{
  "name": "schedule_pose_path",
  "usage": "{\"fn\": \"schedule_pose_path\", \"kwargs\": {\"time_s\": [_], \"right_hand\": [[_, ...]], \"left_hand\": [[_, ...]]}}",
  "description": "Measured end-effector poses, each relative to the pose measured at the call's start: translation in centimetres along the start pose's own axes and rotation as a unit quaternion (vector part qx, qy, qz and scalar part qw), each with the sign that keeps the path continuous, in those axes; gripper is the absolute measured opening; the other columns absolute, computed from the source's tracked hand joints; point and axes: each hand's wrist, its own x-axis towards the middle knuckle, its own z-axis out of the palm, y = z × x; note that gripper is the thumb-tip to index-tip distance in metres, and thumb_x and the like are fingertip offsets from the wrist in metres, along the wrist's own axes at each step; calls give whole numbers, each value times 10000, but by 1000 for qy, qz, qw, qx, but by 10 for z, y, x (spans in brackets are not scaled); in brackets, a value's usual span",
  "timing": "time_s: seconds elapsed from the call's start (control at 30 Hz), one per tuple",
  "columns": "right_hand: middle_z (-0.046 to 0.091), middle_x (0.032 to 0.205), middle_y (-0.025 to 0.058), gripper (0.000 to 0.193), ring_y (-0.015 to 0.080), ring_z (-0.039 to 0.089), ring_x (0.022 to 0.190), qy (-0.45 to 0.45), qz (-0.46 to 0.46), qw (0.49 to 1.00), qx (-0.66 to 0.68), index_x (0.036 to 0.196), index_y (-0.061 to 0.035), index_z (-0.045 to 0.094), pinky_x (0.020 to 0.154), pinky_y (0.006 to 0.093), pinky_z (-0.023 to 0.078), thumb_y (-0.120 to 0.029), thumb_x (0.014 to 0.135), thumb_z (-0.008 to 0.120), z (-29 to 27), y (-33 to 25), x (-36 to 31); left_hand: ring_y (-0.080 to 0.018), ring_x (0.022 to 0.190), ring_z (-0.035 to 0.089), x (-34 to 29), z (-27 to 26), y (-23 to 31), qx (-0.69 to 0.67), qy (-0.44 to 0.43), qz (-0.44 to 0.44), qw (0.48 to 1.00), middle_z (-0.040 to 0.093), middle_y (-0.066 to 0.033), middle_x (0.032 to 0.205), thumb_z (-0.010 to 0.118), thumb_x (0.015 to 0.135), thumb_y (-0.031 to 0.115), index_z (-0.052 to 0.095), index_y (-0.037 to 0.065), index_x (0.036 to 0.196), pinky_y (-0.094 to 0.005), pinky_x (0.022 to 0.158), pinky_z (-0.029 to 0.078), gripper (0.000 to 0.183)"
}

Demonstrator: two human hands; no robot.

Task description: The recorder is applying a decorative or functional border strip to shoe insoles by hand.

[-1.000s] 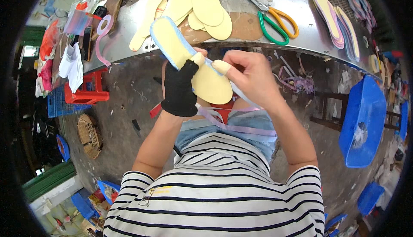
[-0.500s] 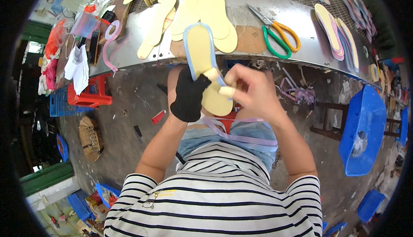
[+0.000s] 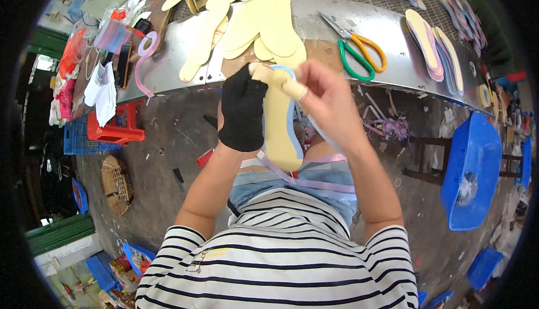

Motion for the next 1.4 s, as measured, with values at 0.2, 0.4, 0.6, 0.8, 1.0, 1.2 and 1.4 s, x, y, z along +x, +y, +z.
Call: {"fn": "schedule_pose_path", "kwargs": {"time_s": [0.2, 0.4, 0.6, 0.8, 1.0, 1.2, 1.4], "right_hand": [[426, 645, -81, 187, 8, 365, 585, -83, -38, 978, -187, 744, -26, 495, 499, 183, 306, -123, 848, 618, -7, 14, -6], [502, 693, -62, 126, -4, 413, 573, -106, 84, 990, 51, 826, -38, 514, 496, 164, 327, -130, 868, 590, -5, 23, -17], [598, 787, -9, 268, 21, 476, 559, -199, 129, 898, 370, 959, 4, 590, 480, 169, 366, -249, 871, 595, -2, 50, -25], [571, 698, -38, 311, 24, 515, 582, -79, 128, 983, 106, 869, -35, 607, 491, 161, 384, -312, 939, 484, -26, 26, -8], [521, 652, -43, 177, 16, 425, 573, -87, -71, 991, -74, 802, -7, 572, 510, 187, 352, -163, 884, 552, -20, 6, 5], [549, 707, -52, 172, 10, 442, 622, -19, 25, 999, -29, 813, -15, 577, 539, 170, 346, -167, 891, 558, -14, 8, -3], [518, 670, -58, 206, 1, 419, 598, -25, 71, 997, -4, 783, -21, 572, 509, 170, 323, -191, 897, 558, -16, 17, -3]], "left_hand": [[-61, 687, 510, 10, -5, -2, -56, -48, -41, 996, 598, 8, 760, 560, 870, 109, 612, -8, 919, -232, 610, 430, 137], [-70, 722, 523, 11, -5, -5, -43, -30, -53, 997, 588, 13, 834, 538, 884, 140, 612, 10, 984, -211, 634, 427, 180], [-58, 741, 491, 8, -11, -20, -124, -163, -108, 973, 545, 40, 823, 510, 893, 312, 610, 83, 1008, -200, 668, 395, 275], [-29, 660, 466, 7, -21, -2, -67, -138, -85, 985, 521, 58, 708, 599, 833, 109, 586, 76, 854, -197, 570, 369, 42], [-44, 702, 474, -1, -13, 4, -52, -118, -135, 982, 565, 18, 743, 596, 863, 132, 589, -8, 869, -217, 610, 402, 140], [-66, 620, 476, -2, -4, -15, -3, -69, -24, 997, 582, -5, 686, 569, 871, 145, 600, -24, 929, -237, 564, 413, 181], [-94, 613, 498, -10, -8, -5, 64, -102, -5, 993, 595, -38, 689, 519, 882, 116, 594, -17, 943, -276, 573, 425, 164]]}}
